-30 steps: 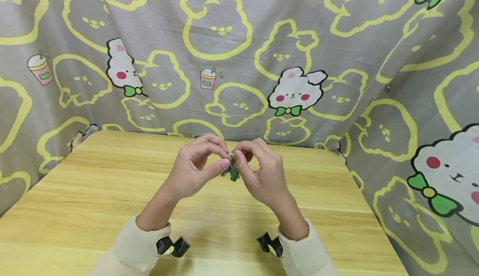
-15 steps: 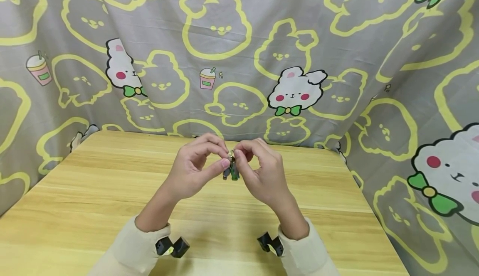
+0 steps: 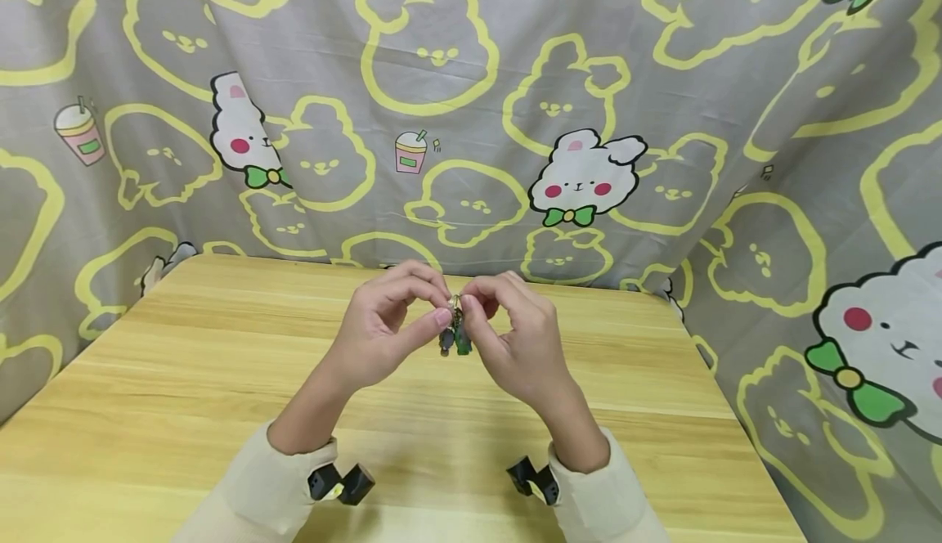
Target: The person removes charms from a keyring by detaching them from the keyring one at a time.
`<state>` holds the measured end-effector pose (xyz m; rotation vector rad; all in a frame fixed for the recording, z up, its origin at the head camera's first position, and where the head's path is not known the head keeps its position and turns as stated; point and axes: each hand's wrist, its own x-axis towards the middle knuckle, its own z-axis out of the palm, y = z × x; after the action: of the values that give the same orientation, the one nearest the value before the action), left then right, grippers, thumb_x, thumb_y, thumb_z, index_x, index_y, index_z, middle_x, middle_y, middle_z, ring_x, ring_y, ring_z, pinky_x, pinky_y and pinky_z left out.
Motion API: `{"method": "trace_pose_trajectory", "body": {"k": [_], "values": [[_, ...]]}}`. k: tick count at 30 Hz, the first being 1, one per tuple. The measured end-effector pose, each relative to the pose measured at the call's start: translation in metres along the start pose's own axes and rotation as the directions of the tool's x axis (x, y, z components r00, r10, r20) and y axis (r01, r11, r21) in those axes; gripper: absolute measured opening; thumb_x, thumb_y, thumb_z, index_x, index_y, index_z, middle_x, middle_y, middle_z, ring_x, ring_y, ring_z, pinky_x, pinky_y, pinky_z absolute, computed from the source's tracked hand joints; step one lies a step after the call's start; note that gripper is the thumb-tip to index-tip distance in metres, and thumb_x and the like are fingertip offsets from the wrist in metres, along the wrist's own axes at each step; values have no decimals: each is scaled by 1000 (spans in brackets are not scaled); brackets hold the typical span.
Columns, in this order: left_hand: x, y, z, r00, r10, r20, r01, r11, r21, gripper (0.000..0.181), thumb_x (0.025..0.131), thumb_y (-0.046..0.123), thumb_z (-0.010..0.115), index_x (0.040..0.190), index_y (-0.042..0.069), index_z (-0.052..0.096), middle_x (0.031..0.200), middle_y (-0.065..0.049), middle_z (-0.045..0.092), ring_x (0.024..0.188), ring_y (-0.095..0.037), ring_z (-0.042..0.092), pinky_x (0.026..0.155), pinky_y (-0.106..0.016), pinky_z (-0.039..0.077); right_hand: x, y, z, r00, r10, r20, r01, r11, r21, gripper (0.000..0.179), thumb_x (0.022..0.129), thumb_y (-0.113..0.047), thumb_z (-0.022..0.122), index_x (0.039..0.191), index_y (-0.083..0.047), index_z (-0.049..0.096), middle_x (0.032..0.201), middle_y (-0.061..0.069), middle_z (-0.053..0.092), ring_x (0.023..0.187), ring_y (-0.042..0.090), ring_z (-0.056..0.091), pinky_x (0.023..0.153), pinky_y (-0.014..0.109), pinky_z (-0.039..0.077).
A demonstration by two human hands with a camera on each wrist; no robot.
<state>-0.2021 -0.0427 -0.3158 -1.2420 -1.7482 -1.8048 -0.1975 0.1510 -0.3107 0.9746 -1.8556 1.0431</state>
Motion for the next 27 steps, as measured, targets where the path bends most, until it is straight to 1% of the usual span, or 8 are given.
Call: {"method": "trace_pose_trajectory", "body": {"k": [4, 8, 15, 20, 24, 27], "values": [[0, 1, 0, 1000, -6, -6, 6, 1000, 0, 8, 89, -9, 69, 93, -2, 71, 103, -12, 62, 100, -29, 60, 83, -33, 57, 0, 0, -1, 1000, -1, 6, 1, 1000, -5, 8, 98, -10, 64, 94, -5, 69, 76, -1, 59, 67, 9, 49, 49, 26, 29], [0, 1, 0, 1000, -7, -2, 7, 1000, -6, 6, 90, -8, 70, 93, -3, 71, 103, -12, 61, 100, -29, 59, 82, -33, 57, 0, 0, -1, 1000, 7, 8, -7, 1000, -7, 11, 99, -11, 64, 93, -3, 69, 77, 0, 59, 67, 9, 50, 51, 23, 29], [0, 0, 0, 1000, -6, -5, 6, 1000, 3, 6, 90, -8, 70, 93, -3, 71, 103, -12, 62, 101, -29, 60, 87, -34, 56, 0, 1, -1, 1000, 4, 23, -4, 1000, -15, 11, 99, -12, 63, 95, -3, 69, 79, -1, 60, 69, 9, 51, 53, 20, 30], [0, 0, 0, 1000, -4, -4, 4, 1000, 0, 2, 92, -3, 70, 93, -5, 71, 103, -12, 62, 101, -29, 59, 86, -34, 56, 0, 2, 0, 1000, 5, 23, -5, 1000, -13, 14, 100, -13, 63, 94, -2, 69, 79, 0, 61, 69, 9, 52, 54, 20, 31], [0, 0, 0, 1000, 2, -5, -2, 1000, 0, 4, 93, -1, 70, 92, -5, 71, 103, -13, 61, 101, -29, 59, 86, -34, 56, -1, 2, 1, 1000, 9, 14, -9, 1000, -4, 10, 99, -10, 65, 94, -2, 69, 79, 1, 61, 69, 11, 52, 54, 20, 33], [0, 0, 1, 1000, 4, -6, -4, 1000, 3, 1, 92, -3, 70, 92, -4, 71, 103, -12, 61, 101, -29, 59, 85, -33, 56, -1, 2, 1, 1000, 14, 12, -14, 1000, 0, 10, 99, -10, 65, 94, -2, 69, 79, 2, 61, 69, 11, 53, 55, 20, 34]]}}
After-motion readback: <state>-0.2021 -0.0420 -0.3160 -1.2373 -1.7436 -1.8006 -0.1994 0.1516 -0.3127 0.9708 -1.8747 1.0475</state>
